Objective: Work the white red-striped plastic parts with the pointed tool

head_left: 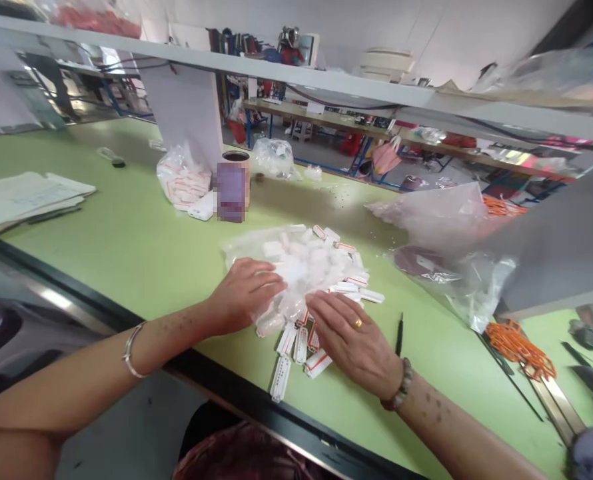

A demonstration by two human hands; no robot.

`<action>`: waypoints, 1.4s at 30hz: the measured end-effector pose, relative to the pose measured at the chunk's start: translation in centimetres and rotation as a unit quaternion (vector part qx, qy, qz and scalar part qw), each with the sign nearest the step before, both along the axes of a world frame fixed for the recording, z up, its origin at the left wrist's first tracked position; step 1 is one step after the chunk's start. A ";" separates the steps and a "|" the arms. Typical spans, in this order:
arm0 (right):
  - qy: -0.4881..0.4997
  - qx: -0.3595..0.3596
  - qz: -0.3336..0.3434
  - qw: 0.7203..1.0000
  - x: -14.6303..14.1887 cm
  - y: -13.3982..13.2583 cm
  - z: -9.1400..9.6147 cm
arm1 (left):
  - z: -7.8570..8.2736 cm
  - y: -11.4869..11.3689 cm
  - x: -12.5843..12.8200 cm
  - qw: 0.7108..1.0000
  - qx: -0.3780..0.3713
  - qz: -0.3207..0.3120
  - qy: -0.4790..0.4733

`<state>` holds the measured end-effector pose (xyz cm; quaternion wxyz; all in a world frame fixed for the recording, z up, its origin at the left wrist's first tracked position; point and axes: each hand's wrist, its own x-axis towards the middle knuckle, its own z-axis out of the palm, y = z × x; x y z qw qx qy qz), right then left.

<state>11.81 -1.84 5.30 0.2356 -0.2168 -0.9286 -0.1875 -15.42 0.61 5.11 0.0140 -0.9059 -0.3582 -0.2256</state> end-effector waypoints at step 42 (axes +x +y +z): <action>-0.119 -0.229 -0.143 0.955 -1.1 2.0 -2.2 | -1.2 -3.2 -0.2 0.972 -0.036 0.216 -0.084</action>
